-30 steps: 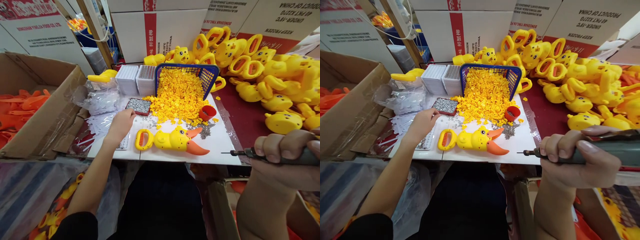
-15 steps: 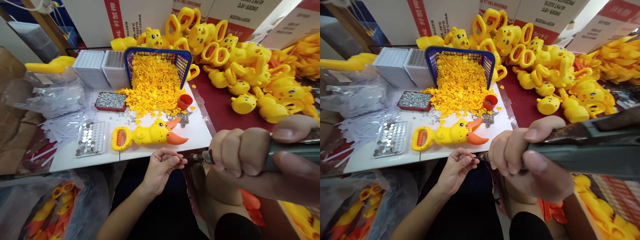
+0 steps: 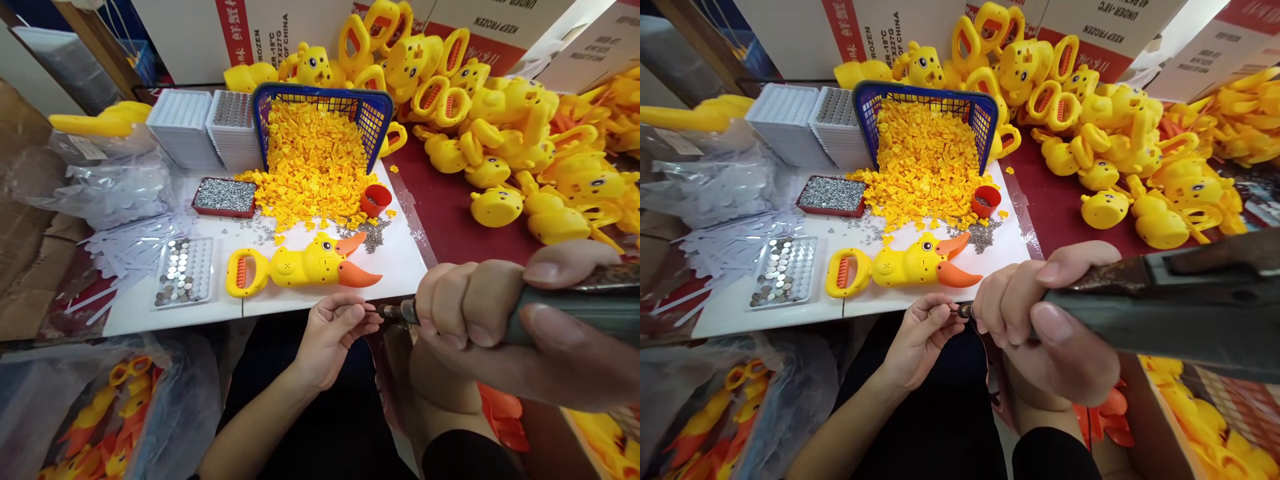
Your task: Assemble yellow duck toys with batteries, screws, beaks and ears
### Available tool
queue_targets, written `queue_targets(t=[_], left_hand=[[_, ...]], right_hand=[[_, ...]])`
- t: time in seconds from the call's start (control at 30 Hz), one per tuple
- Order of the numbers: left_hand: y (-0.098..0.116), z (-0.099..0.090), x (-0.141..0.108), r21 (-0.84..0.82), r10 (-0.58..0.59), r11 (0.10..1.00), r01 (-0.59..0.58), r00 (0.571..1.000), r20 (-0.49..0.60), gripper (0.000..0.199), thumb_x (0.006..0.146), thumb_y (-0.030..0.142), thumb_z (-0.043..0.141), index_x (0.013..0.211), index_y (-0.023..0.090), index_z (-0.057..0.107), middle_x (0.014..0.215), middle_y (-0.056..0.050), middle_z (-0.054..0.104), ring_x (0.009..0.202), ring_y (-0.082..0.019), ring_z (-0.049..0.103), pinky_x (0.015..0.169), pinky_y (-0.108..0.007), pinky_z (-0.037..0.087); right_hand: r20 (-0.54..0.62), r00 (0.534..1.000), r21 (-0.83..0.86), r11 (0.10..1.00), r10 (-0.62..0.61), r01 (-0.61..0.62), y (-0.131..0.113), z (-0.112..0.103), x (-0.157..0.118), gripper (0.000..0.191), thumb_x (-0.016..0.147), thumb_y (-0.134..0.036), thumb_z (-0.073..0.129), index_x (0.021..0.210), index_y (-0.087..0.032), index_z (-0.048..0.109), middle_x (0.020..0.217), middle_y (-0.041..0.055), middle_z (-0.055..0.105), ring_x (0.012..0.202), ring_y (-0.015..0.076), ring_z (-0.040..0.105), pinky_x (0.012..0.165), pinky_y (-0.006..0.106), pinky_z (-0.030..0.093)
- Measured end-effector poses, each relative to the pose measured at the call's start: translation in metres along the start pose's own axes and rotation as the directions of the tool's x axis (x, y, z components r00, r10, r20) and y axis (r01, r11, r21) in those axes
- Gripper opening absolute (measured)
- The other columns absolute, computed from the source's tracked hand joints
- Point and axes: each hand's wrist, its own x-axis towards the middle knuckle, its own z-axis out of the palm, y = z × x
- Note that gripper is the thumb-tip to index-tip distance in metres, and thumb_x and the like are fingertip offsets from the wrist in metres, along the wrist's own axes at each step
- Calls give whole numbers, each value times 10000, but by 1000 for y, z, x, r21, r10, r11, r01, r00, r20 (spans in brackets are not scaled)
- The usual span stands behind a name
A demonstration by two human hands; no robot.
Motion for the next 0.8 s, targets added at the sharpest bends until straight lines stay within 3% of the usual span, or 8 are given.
queue_targets(t=[0.07, 0.1, 0.17, 0.2, 0.23, 0.33, 0.47, 0.8], left_hand=[[2, -9, -1, 238, 225, 941, -240, 970, 87, 306, 810, 403, 833, 1030, 210, 745, 1032, -60, 806, 850, -174, 783, 777, -280, 649], [6, -14, -1, 395, 394, 810, -433, 901, 181, 338, 857, 390, 790, 1148, 236, 715, 1157, -82, 779, 945, -196, 775, 820, -312, 643], [21, -25, 4, 629, 636, 238, -740, 608, 475, 500, 867, 360, 781, 1334, 293, 615, 1361, -112, 684, 1154, -255, 710, 934, -388, 606], [30, -28, 9, 654, 630, -116, -748, 454, 630, 604, 832, 385, 812, 1383, 303, 576, 1418, -127, 641, 1248, -295, 653, 1009, -440, 563], [41, -31, 15, 639, 561, -396, -659, 377, 737, 682, 809, 443, 821, 1417, 299, 548, 1456, -145, 606, 1315, -333, 597, 1077, -495, 505], [66, -29, 38, 582, 341, -735, -347, 552, 761, 922, 784, 710, 701, 1502, 182, 466, 1503, -224, 538, 1409, -435, 471, 1157, -591, 370], [75, -20, 60, 563, 210, -805, -190, 795, 569, 992, 791, 808, 587, 1458, 79, 501, 1361, -224, 640, 1099, -370, 676, 924, -466, 518], [70, -14, 57, 535, 195, -833, -144, 828, 526, 881, 860, 795, 493, 1420, 116, 527, 1354, -194, 638, 967, -318, 682, 810, -420, 490]], right_hand=[[25, 997, 63, 996, -69, 67, 3, -3, 3, 77, 835, -231, 691, 896, -267, 662, 463, -66, 456, 335, 101, 416, 367, 273, 443], [33, 995, 78, 993, -90, 87, 5, -5, 4, 84, 839, -217, 677, 911, -260, 670, 470, -65, 467, 334, 100, 418, 363, 270, 435], [25, 995, 72, 993, -97, 95, 10, -6, 8, 88, 832, -211, 678, 910, -254, 675, 478, -65, 481, 328, 103, 421, 357, 270, 424], [1, 995, 69, 992, -104, 104, 13, -6, 11, 88, 822, -207, 682, 897, -252, 674, 478, -67, 482, 321, 101, 411, 350, 267, 412], [-38, 992, 70, 990, -118, 121, 15, -4, 14, 91, 807, -200, 683, 881, -251, 669, 473, -70, 475, 311, 98, 392, 339, 263, 396], [-181, 972, 73, 983, -151, 166, 25, 5, 26, 121, 745, -171, 655, 830, -255, 634, 447, -86, 442, 291, 96, 334, 308, 260, 350], [-214, 959, 60, 977, -186, 203, 42, 19, 44, 159, 697, -160, 624, 808, -266, 581, 425, -110, 422, 272, 97, 316, 291, 258, 315], [-205, 960, 21, 980, -188, 197, 63, 33, 63, 178, 715, -191, 700, 780, -278, 558, 414, -122, 424, 263, 97, 317, 276, 269, 295]])
